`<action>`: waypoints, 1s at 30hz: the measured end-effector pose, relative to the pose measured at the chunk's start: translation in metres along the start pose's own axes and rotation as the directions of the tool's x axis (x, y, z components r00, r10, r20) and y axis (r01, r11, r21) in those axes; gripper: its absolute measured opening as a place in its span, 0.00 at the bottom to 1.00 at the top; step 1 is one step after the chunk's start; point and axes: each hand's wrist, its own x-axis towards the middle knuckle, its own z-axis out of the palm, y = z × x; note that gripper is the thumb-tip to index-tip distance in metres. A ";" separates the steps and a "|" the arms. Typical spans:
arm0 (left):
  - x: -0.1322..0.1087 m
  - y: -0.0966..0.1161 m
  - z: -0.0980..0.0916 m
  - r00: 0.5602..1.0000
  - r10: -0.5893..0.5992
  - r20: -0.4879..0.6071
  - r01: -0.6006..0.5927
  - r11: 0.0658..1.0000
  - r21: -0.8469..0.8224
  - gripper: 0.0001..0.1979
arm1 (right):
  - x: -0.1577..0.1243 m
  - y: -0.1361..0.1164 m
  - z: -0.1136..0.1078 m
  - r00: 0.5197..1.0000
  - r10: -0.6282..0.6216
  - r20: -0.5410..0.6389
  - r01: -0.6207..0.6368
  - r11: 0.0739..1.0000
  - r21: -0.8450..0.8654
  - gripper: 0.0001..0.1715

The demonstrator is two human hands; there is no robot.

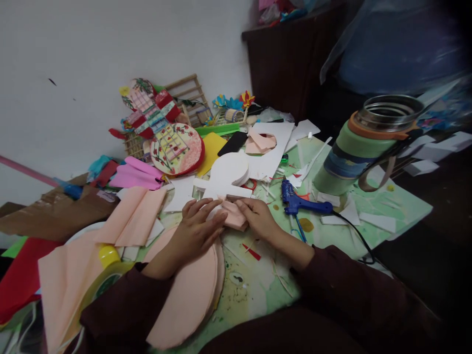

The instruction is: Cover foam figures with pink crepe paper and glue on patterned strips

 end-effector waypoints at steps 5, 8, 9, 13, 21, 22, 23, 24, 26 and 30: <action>-0.001 0.001 -0.001 1.000 -0.029 0.004 0.029 0.999 -0.024 0.15 | -0.014 -0.008 -0.004 0.997 -0.077 -0.025 0.077 0.997 -0.029 0.20; -0.002 0.001 0.000 0.999 -0.052 -0.005 0.052 0.998 -0.042 0.15 | -0.022 -0.007 -0.009 0.989 -0.130 -0.072 0.114 0.973 -0.202 0.18; -0.002 0.001 0.000 0.999 -0.053 -0.009 0.053 0.998 -0.045 0.15 | -0.024 -0.005 -0.010 0.987 -0.140 -0.083 0.117 0.964 -0.239 0.14; -0.001 0.000 0.001 0.999 -0.034 -0.014 0.033 0.999 -0.025 0.14 | -0.023 0.000 -0.014 0.985 -0.133 -0.112 0.101 0.961 -0.258 0.05; -0.003 -0.004 0.003 1.000 -0.013 -0.006 0.013 1.000 -0.005 0.15 | -0.048 -0.020 -0.053 0.943 -0.294 -0.157 0.205 0.884 -0.421 0.08; -0.003 -0.005 0.004 1.000 -0.013 -0.013 0.013 1.000 -0.018 0.15 | -0.054 -0.020 -0.063 0.934 -0.322 -0.157 0.208 0.845 -0.493 0.08; -0.003 -0.007 0.006 1.000 -0.014 -0.019 0.013 0.999 -0.035 0.15 | -0.060 -0.020 -0.072 0.929 -0.333 -0.161 0.189 0.802 -0.567 0.08; -0.002 -0.008 0.007 1.000 -0.016 -0.025 0.015 0.998 -0.055 0.14 | -0.064 -0.018 -0.082 0.930 -0.325 -0.169 0.149 0.757 -0.636 0.08; 0.000 -0.010 0.009 0.999 -0.018 -0.037 0.015 0.995 -0.094 0.13 | -0.069 -0.010 -0.098 0.948 -0.262 -0.182 0.041 0.665 -0.746 0.11; 0.004 -0.006 0.003 0.998 -0.034 -0.052 0.027 0.991 -0.130 0.13 | -0.066 0.006 -0.114 0.983 -0.081 -0.167 -0.108 0.484 -0.868 0.27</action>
